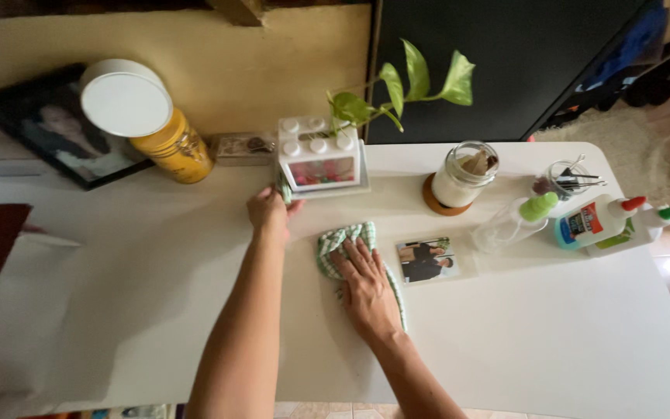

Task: The person sprays liquid from a spray bottle onto a white desk and wipes the surface with a checkered cloth. They move items aside, wipe around a photo frame, a clock, a jar and a box, then wipe the closed lid of a laptop on the desk.

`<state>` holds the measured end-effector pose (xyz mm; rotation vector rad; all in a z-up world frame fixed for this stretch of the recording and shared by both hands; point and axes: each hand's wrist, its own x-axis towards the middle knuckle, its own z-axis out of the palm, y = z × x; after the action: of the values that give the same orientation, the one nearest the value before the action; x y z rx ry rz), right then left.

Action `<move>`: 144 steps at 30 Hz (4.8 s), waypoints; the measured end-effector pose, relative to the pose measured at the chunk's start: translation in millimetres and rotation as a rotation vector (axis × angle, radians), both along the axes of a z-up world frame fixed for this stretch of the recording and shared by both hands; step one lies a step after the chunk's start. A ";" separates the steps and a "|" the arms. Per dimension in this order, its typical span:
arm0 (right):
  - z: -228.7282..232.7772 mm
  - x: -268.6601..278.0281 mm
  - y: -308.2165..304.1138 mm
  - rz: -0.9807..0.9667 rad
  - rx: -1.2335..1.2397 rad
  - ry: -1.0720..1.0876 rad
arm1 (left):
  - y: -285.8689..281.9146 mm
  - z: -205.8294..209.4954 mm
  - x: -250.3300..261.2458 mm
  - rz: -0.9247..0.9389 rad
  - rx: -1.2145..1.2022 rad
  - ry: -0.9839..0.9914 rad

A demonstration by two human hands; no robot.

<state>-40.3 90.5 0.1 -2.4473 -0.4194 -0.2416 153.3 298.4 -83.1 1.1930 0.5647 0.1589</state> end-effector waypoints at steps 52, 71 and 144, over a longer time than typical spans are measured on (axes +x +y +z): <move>18.8 -35.9 -18.8 0.274 -0.149 0.071 | 99.9 27.6 -147.4 0.039 -0.085 0.083; 24.9 -47.3 -46.7 0.074 -0.064 0.101 | -5.3 11.8 -1.9 -0.042 -0.099 0.051; 30.3 -46.6 -42.0 0.020 -0.093 0.144 | -33.1 57.7 -10.0 -0.081 1.221 -0.076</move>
<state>-86.9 48.5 30.4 -2.5304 -0.3996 -0.0371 143.3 265.2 -25.4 2.3731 0.3200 0.5218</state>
